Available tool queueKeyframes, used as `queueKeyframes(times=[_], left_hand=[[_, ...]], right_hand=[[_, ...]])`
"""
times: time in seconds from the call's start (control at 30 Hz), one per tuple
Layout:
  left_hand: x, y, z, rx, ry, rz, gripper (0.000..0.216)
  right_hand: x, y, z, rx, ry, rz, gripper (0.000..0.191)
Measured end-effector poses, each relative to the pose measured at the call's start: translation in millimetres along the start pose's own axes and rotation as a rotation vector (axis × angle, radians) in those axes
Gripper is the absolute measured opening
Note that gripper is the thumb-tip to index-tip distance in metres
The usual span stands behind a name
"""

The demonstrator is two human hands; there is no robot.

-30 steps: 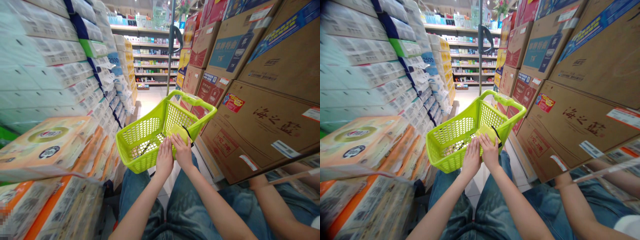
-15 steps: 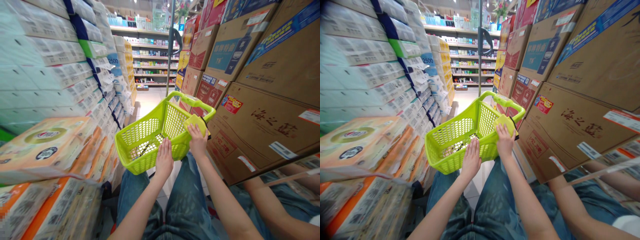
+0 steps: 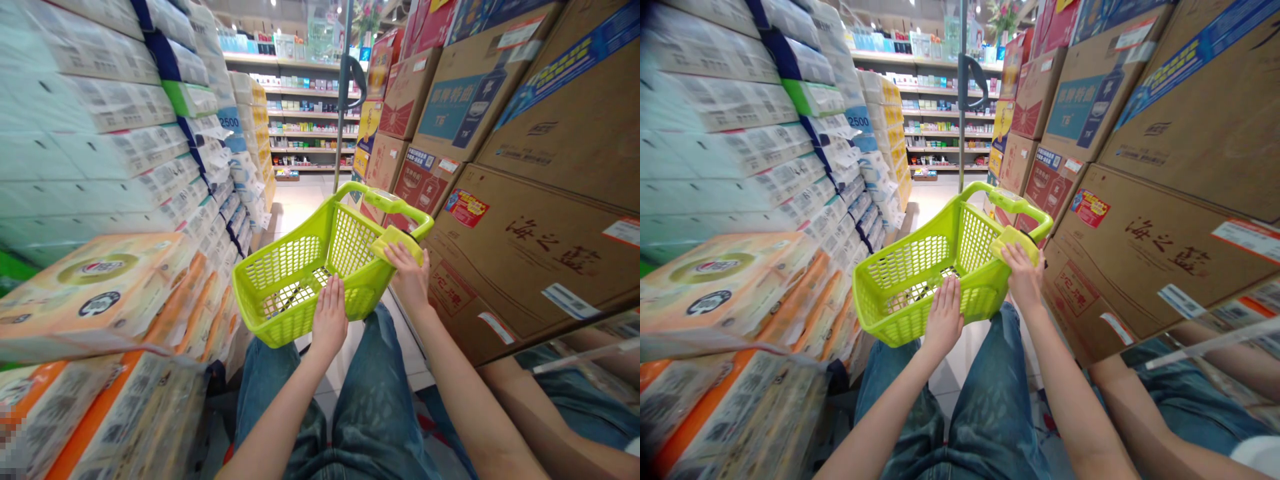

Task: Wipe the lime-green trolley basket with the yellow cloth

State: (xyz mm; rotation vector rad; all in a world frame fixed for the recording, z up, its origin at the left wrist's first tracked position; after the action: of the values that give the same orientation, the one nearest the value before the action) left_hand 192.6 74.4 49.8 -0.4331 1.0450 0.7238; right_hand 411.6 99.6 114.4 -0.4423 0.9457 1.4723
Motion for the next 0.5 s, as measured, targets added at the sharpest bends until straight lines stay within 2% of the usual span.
queueKeyframes(times=[0.07,0.13,0.23,0.4,0.5], left_hand=[[0,0,0,-0.005,0.007,0.0,0.084],[-1,0,0,-0.01,0.007,-0.002,0.084],[0,-1,0,-0.008,-0.003,-0.002,0.085],[3,1,0,-0.004,-0.024,0.012,0.082],[3,1,0,-0.006,-0.025,0.01,0.08]], right_hand=[[-4,-15,15,0.066,-0.037,-0.022,0.06],[-4,-14,16,0.101,-0.04,-0.034,0.059],[5,16,-7,0.088,-0.006,-0.025,0.065],[24,81,-62,-0.074,0.143,0.047,0.07],[24,89,-71,-0.141,0.189,0.072,0.067]])
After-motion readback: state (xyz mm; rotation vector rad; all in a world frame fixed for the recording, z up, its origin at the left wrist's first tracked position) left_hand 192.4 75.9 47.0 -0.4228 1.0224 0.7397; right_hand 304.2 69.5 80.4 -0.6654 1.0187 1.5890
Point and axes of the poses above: each hand's wrist, its own z-axis towards the middle knuckle, its own x-axis out of the palm, y = z × x, the point moved 2 cm from there along z, towards the middle knuckle, and after that the axes turned 13 degrees about x, right-handed, at the moved point
